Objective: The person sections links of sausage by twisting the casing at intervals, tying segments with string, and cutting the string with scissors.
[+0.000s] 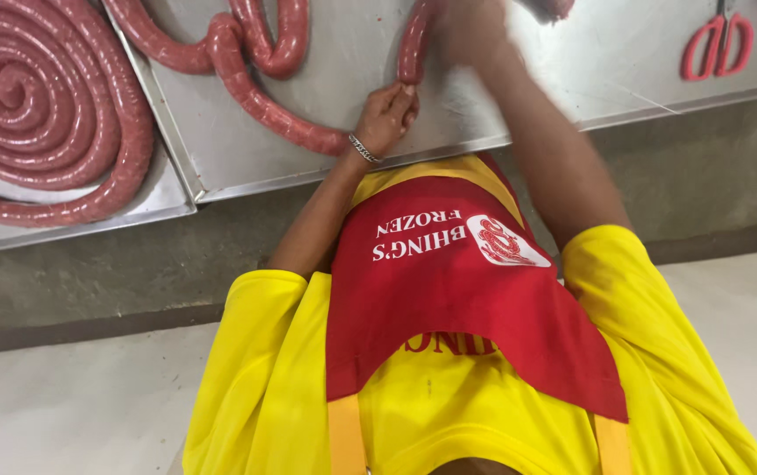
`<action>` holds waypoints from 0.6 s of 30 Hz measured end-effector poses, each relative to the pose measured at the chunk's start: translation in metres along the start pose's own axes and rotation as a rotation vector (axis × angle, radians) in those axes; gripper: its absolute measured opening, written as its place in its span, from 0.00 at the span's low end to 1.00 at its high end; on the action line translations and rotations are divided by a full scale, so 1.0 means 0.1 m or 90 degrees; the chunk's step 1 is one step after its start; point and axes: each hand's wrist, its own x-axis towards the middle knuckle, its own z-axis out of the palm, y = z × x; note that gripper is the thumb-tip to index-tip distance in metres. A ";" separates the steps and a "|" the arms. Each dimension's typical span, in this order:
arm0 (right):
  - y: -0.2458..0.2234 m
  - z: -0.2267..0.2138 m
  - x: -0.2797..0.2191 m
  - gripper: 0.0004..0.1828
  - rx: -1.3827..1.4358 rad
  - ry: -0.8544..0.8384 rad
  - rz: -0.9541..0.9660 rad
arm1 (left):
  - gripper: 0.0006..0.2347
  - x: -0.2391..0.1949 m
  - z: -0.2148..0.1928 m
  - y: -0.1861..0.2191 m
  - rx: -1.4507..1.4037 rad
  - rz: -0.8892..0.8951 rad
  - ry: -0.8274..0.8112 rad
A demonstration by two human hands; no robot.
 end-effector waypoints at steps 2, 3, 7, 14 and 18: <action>-0.55 0.04 -0.52 0.36 0.020 0.019 -0.119 | 0.15 0.04 -0.05 0.06 -0.209 -0.045 0.132; -0.78 -0.16 -0.89 0.41 0.050 0.043 -0.157 | 0.15 0.05 -0.06 0.06 -0.214 -0.042 0.146; -1.04 -1.26 -1.74 0.48 0.121 0.198 -0.213 | 0.30 0.18 0.14 0.09 -0.074 -0.167 0.145; -0.41 -0.83 -2.99 0.21 0.160 0.299 0.026 | 0.14 0.43 0.19 -0.02 0.123 0.143 0.136; 0.68 -0.11 -3.60 0.16 0.312 0.123 0.385 | 0.08 0.30 0.06 -0.17 0.094 0.072 0.017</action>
